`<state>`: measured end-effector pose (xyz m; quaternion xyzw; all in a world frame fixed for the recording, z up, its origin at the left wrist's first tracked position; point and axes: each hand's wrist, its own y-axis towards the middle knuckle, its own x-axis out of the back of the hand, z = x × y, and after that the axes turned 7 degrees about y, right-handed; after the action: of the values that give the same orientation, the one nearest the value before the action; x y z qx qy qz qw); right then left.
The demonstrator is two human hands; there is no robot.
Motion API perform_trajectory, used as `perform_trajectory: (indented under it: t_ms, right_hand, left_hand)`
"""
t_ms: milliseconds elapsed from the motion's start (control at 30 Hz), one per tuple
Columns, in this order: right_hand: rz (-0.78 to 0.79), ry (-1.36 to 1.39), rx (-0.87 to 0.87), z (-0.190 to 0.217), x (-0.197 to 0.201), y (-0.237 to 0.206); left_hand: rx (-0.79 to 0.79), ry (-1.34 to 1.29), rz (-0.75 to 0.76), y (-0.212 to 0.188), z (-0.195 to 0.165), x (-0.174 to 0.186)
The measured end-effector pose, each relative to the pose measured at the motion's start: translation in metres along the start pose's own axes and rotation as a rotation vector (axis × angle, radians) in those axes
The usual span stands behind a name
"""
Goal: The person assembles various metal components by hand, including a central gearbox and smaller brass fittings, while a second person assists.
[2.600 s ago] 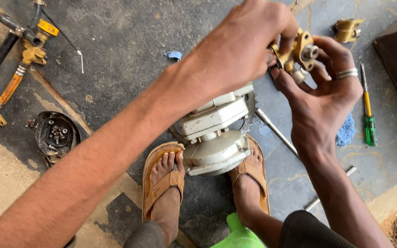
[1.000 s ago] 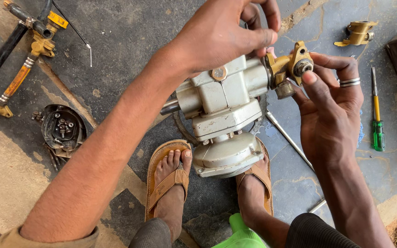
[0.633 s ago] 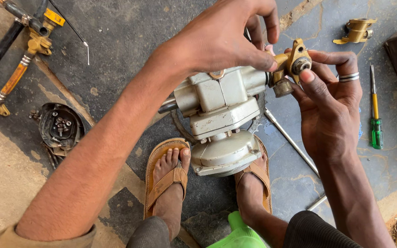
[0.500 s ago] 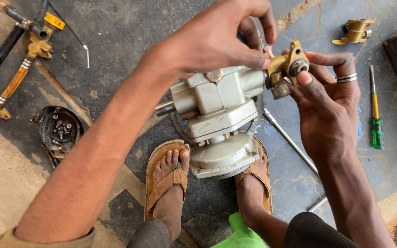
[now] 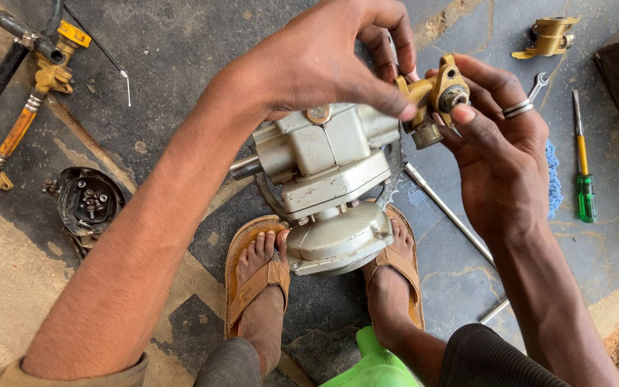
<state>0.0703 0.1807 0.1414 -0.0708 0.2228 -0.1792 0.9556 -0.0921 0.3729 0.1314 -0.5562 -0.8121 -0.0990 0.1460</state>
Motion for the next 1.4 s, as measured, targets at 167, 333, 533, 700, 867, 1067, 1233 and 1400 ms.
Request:
perform_trajectory:
  t_ms: [167,333,533,700,867,1067,1233,1400]
  right_hand:
    - [0.075,0.033,-0.021,0.002,0.004,0.006]
    - [0.063,0.049,-0.047,0.004,0.006,0.007]
    - [0.002,-0.069,-0.004,0.002,-0.005,0.006]
    - [0.016,-0.158,0.069,0.002,-0.013,0.006]
    - [0.011,-0.222,0.105,0.001,-0.012,0.005]
    - [0.070,-0.123,0.150,-0.006,-0.006,0.006]
    - [0.100,-0.137,0.109,-0.002,-0.004,0.009]
    - [-0.039,-0.477,0.059,0.008,-0.009,0.012]
  left_hand:
    - [-0.050,0.009,-0.003,-0.001,0.006,0.001]
    - [-0.134,0.029,-0.021,0.000,0.012,0.001]
    - [-0.128,-0.013,-0.014,0.000,0.016,0.001]
    - [-0.165,0.020,-0.022,0.000,0.014,0.003]
    - [-0.064,0.042,-0.054,0.000,0.009,0.002]
    - [-0.126,0.039,-0.041,0.001,0.009,0.001]
    - [-0.049,0.002,-0.030,0.003,0.012,0.000]
    - [0.000,0.050,-0.025,0.004,0.013,-0.003]
